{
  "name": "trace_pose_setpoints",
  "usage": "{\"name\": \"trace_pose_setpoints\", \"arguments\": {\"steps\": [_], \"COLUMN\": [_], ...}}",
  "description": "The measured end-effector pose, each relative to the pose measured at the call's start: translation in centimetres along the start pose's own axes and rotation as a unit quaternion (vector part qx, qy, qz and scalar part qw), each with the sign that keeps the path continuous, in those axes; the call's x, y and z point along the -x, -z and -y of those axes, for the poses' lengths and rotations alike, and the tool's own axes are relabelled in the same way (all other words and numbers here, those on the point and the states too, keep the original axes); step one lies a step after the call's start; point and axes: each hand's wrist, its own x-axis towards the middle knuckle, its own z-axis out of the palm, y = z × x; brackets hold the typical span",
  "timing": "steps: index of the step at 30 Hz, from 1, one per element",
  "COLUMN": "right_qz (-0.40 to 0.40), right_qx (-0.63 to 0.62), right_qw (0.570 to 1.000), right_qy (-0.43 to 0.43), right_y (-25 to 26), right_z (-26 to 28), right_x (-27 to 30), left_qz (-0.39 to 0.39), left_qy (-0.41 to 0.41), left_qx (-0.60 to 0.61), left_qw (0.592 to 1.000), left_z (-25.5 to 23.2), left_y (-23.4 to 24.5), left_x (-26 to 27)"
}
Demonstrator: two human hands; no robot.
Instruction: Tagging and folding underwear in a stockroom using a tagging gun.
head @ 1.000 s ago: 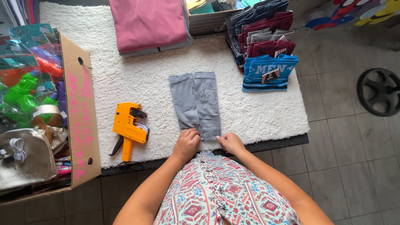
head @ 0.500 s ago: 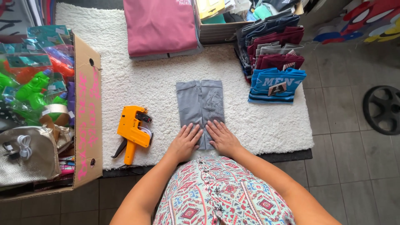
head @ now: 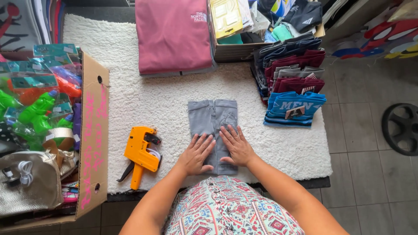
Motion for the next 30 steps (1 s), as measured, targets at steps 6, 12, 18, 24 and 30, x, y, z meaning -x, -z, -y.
{"name": "trace_pose_setpoints", "arguments": {"steps": [6,12,18,24,30], "right_qz": [0.015,0.027,0.015,-0.078,0.196], "right_qx": [-0.019,-0.025,-0.122,-0.154,-0.136], "right_qw": [0.999,0.999,0.992,0.966,0.921], "right_qy": [-0.041,-0.011,0.017,-0.193,-0.307], "right_y": [-2.9,-3.9,-4.7,-6.0,-7.0], "right_z": [-0.9,-3.7,-7.1,-11.1,-13.9], "right_x": [-2.5,-5.2,-7.5,-10.4,-12.1], "left_qz": [-0.013,0.044,0.101,-0.128,0.071], "left_qy": [0.09,0.089,-0.096,0.07,0.253], "left_qx": [-0.023,-0.023,0.043,-0.016,0.005], "left_qw": [0.996,0.995,0.989,0.989,0.965], "left_z": [2.2,5.8,11.1,14.5,15.7], "left_y": [-2.4,-2.9,-2.8,-3.2,-5.4], "left_x": [-2.8,-5.8,-7.3,-10.7,-12.8]}}
